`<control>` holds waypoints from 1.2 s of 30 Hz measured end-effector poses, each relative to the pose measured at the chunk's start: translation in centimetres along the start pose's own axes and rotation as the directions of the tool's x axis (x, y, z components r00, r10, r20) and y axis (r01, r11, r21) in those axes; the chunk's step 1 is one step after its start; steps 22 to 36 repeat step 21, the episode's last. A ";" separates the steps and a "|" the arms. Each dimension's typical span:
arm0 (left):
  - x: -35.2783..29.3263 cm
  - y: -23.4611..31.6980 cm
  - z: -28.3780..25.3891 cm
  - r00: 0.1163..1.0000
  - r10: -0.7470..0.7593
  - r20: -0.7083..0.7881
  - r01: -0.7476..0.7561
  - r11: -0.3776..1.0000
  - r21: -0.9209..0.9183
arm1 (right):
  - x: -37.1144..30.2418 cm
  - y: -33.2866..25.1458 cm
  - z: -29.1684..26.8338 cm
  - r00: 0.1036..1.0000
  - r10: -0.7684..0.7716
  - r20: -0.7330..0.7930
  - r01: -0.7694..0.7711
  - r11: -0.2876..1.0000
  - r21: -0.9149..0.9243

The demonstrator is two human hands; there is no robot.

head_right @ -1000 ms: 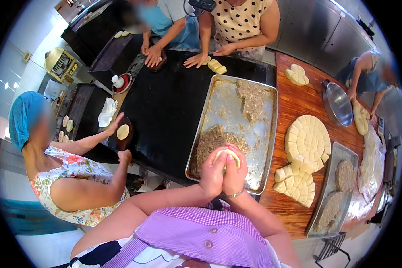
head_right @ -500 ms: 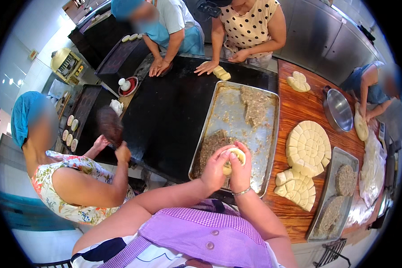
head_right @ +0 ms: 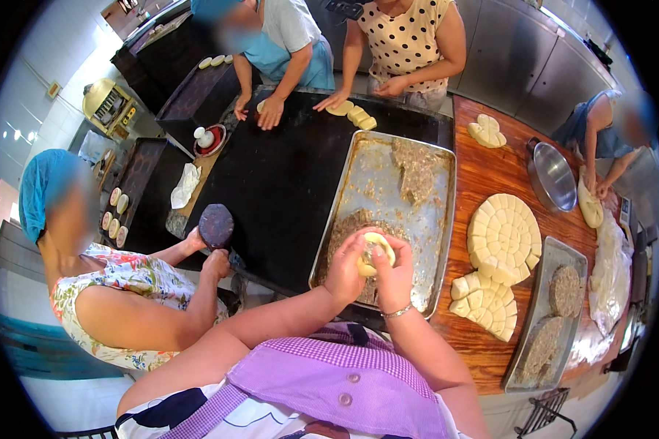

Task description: The person is flattening pieces of dough by hand, adding a spoonful of stuffing mixture from a large tray, and pinching the dough closed to form round stuffed pastries.

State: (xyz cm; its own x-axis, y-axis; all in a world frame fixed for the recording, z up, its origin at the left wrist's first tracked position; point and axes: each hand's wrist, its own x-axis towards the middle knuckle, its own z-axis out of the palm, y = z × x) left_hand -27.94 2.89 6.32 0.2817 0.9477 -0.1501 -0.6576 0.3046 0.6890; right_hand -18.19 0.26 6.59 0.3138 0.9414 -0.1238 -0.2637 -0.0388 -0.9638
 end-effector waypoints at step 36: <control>-1.3 -0.3 1.1 0.973 0.231 0.015 -0.217 0.889 0.404 | -1.9 0.0 1.8 0.984 -0.115 -0.133 0.090 0.979 -0.184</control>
